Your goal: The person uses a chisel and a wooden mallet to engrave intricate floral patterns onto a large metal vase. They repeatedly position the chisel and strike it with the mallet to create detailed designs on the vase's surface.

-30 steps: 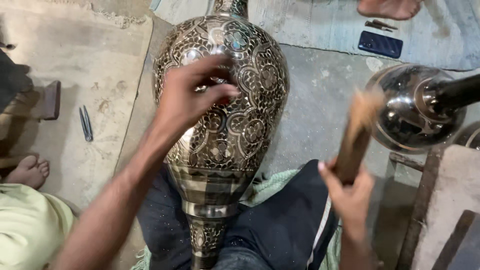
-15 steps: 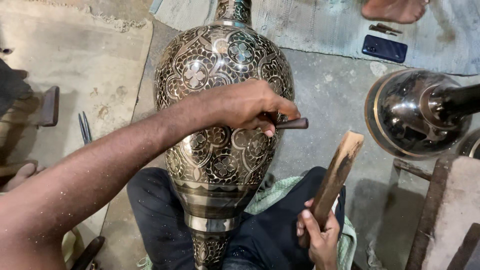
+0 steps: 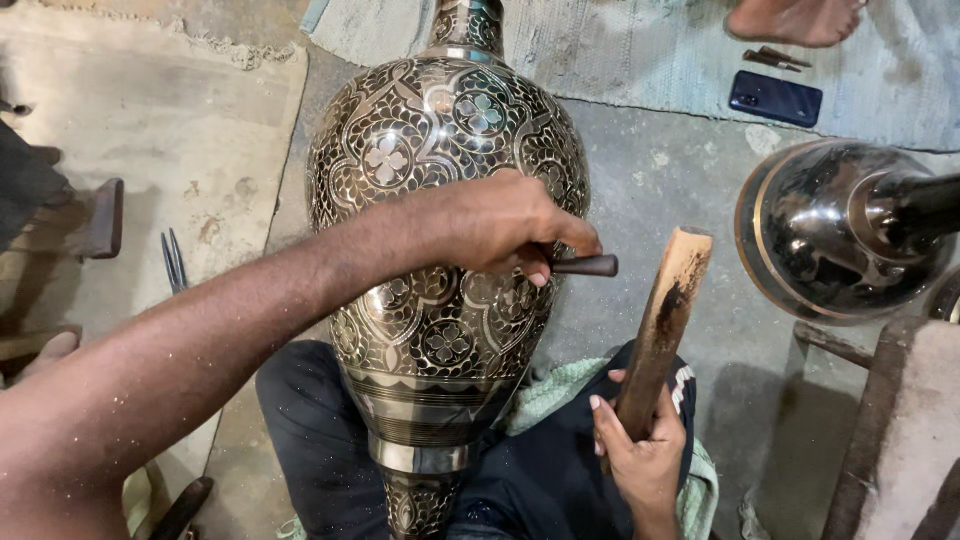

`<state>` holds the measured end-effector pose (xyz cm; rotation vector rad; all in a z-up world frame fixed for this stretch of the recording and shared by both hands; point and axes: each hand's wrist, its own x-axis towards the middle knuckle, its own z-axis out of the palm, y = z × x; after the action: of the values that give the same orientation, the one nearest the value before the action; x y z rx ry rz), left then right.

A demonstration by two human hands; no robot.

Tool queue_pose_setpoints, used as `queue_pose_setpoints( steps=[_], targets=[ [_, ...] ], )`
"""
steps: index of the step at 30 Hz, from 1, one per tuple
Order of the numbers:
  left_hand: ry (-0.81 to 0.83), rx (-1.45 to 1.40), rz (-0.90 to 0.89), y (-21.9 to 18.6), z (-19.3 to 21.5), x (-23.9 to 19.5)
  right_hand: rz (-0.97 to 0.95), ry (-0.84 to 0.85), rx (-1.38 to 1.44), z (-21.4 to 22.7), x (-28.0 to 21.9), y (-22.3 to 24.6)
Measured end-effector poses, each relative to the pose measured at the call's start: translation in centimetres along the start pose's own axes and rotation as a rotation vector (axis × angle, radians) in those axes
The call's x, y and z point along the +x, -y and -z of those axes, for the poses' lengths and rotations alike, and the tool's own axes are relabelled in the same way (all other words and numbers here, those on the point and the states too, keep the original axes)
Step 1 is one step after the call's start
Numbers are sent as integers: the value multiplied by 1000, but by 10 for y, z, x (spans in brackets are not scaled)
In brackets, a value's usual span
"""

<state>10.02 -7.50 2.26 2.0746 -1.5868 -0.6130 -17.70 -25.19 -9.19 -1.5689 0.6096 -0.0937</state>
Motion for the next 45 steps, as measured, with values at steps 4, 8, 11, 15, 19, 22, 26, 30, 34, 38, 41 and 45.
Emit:
queue_pose_setpoints(
  steps=[4,8,11,15,19,22,26,30,34,38,41,45],
  targets=[
    [-51,-11,-67,-1,0,-2,64,-23,-137,0,3,-3],
    [24,-18,6,-3,1,-3,153,-11,-163,3,9,-3],
    [96,3,44,-7,4,2,338,25,-191,5,12,-3],
    [144,-6,17,-10,8,5,163,-13,-192,2,10,-7],
    [219,-24,47,-6,12,1,115,-85,141,-11,7,-17],
    [147,-39,-17,-3,9,-2,349,-63,-231,-16,4,-21],
    [27,-142,-22,1,6,-6,183,-39,185,-16,4,-20],
    [-3,-98,-50,0,3,-6,139,12,192,-8,7,-15],
    [53,-62,-32,-1,2,-2,96,-44,120,-10,2,-18],
    [131,-8,-43,-4,4,1,148,-119,-32,-14,0,-25],
    [190,0,26,-8,7,1,197,-82,-194,-11,3,-25],
    [216,44,-6,-10,9,2,155,-131,-118,-5,5,-19]
  ],
)
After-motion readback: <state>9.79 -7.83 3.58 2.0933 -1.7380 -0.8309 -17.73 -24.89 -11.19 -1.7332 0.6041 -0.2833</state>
